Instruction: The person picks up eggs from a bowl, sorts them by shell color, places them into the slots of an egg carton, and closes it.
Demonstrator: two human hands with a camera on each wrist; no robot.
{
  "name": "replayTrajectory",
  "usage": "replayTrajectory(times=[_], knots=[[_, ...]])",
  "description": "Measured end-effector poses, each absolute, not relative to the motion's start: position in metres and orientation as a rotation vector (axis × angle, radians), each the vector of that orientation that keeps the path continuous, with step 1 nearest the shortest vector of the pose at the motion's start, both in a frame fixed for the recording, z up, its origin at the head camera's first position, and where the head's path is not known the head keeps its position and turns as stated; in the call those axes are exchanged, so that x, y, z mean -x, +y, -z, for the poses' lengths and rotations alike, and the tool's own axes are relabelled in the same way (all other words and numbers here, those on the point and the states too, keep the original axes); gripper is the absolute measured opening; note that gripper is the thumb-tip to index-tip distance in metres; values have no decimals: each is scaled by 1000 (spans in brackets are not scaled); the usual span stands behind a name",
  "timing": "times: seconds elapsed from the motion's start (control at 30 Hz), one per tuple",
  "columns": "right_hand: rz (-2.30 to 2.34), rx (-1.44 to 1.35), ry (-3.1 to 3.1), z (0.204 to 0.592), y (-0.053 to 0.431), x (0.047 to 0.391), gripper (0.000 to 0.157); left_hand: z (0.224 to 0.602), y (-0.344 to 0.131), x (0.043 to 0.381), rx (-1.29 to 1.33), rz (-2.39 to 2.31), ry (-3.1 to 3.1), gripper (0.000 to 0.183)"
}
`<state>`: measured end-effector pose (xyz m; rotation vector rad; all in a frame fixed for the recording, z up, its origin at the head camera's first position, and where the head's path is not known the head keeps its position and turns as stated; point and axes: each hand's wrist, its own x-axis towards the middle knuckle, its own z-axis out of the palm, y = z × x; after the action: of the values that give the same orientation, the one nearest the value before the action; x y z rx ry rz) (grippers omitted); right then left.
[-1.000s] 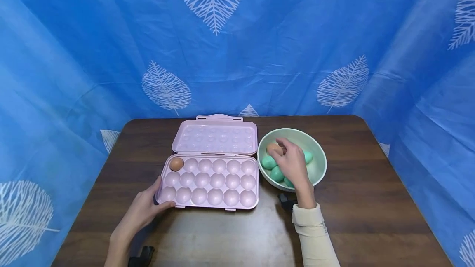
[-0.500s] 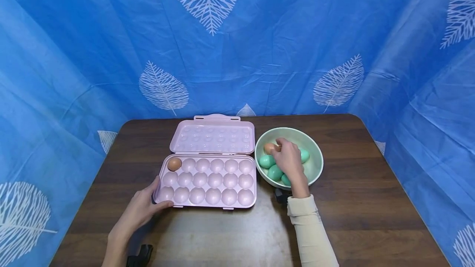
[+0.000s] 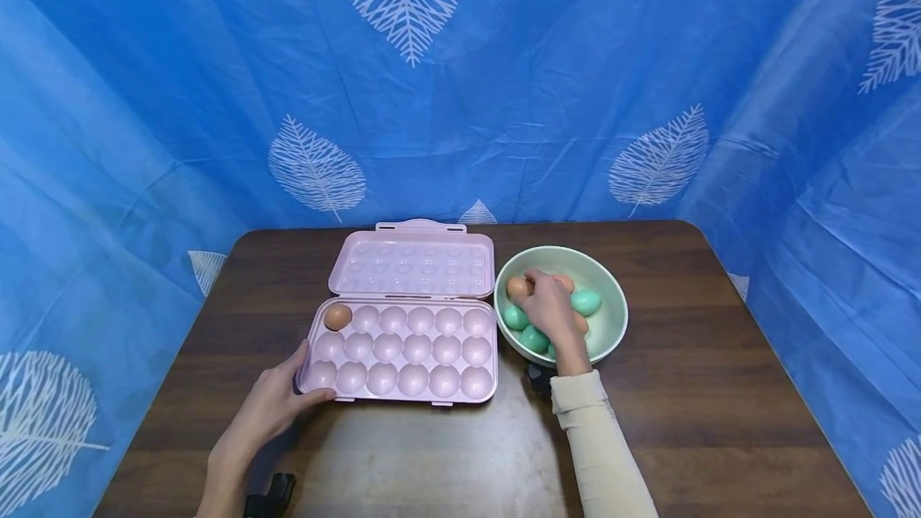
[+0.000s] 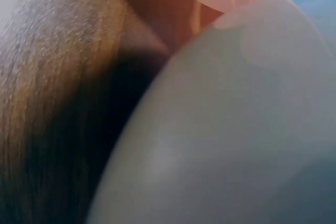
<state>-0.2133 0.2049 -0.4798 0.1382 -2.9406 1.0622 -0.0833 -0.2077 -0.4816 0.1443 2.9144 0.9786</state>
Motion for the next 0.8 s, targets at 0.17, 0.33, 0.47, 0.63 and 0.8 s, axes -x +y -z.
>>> replayTrajectory(times=[0.17,0.33,0.47,0.63,0.8], knots=[[-1048,-144,-3025,479,200,214,48,482,-209,83,-129,-982,2903,95],[-1006,-189,-3014,479,199,213,44,482,-209,83,-120,-986,2901,95],[-1016,-205,-2976,479,198,212,44,482,-210,82,-128,-998,2907,95],[-1083,-169,-2919,480,200,211,44,483,-210,82,-135,-1014,2897,96],[-1155,-97,-2861,478,202,208,42,484,-209,84,-127,-1011,2889,97]])
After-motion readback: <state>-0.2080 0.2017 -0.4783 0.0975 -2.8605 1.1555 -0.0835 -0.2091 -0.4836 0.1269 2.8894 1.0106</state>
